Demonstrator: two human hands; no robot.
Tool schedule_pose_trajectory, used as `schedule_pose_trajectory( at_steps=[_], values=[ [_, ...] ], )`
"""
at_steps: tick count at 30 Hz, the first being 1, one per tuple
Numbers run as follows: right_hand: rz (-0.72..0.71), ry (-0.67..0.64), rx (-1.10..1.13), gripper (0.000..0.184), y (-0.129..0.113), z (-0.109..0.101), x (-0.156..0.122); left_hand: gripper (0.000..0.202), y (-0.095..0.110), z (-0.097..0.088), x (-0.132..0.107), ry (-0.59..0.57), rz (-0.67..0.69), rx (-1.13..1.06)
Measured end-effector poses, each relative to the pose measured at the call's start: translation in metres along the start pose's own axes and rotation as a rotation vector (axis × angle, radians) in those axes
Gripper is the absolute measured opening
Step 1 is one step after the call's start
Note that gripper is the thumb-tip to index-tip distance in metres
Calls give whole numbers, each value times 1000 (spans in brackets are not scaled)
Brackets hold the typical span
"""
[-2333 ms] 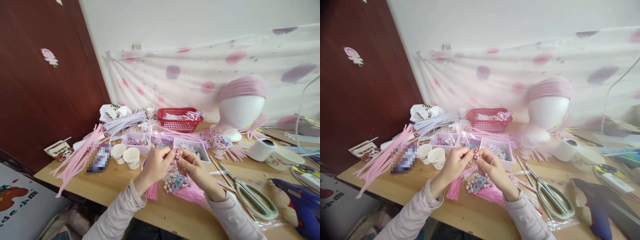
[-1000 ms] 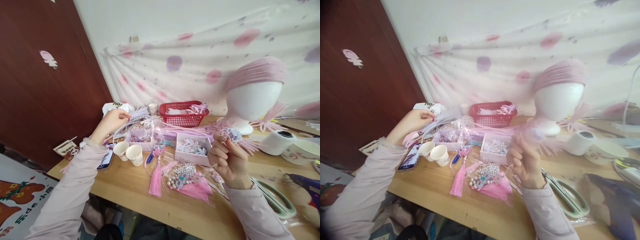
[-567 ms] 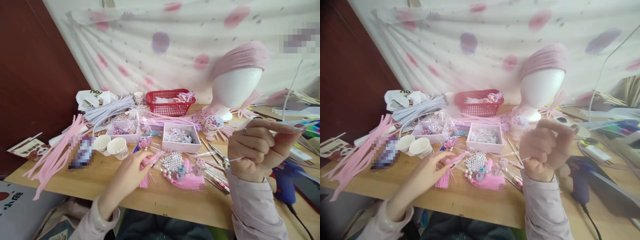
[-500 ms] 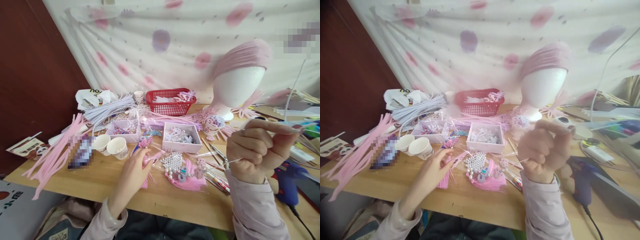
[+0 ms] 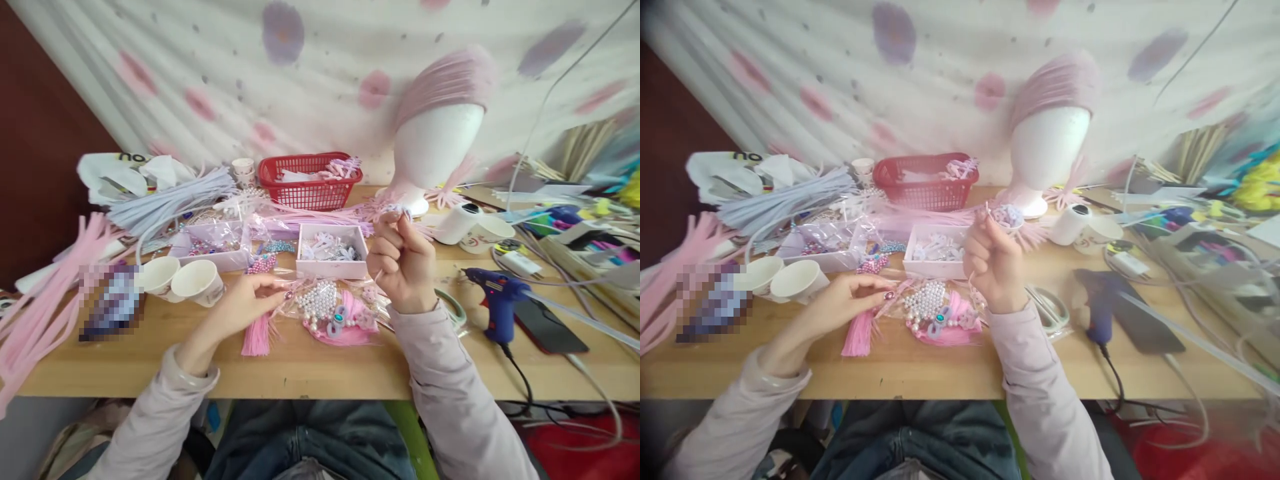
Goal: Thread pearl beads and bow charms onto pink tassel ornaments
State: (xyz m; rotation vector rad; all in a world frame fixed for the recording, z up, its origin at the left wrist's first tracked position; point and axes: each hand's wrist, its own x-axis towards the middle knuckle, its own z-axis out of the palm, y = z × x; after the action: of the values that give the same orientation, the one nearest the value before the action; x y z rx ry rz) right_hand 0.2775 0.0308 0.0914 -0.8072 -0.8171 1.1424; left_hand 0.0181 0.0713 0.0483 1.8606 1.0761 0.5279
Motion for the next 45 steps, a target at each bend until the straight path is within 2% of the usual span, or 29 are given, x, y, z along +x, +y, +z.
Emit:
schedule_pose_trajectory(
  at_steps=[2, 4, 10, 13, 16, 20, 25, 29, 34, 39, 45],
  values=[
    [-54, 29, -16, 34, -3, -5, 0, 30, -2, -3, 7, -129, -63, -57],
    [-100, 37, 8, 36, -5, -9, 0, 32, -4, -2, 13, -198, -91, -96],
    [-128, 27, 31, 35, -5, -10, 0, 38, -3, 11, 23, -377, 12, -232],
    [-105, 9, 26, 33, -4, -9, 0, 40, -3, 19, 22, -342, 34, -175],
    [-82, -26, 78, 30, -3, -9, 1, 31, -4, 26, 19, -267, 39, -126],
    [-28, -42, 242, 25, -3, -8, 0, 26, -2, 29, 17, -216, 58, -59],
    [62, -54, 443, 31, 2, -9, 0, 31, 3, 20, 19, -175, 105, 93],
    [130, -1, 534, 31, 7, -11, 2, 29, 15, 9, 17, -115, 138, 247],
    [173, 3, 583, 35, 12, -10, 2, 28, 19, 8, 20, -140, 167, 339],
    [217, 12, 598, 38, 15, -9, 2, 20, 14, 7, 20, -145, 154, 334],
    [251, -16, 571, 43, 17, -5, 2, 18, 17, -2, 20, -195, 178, 322]
  ],
)
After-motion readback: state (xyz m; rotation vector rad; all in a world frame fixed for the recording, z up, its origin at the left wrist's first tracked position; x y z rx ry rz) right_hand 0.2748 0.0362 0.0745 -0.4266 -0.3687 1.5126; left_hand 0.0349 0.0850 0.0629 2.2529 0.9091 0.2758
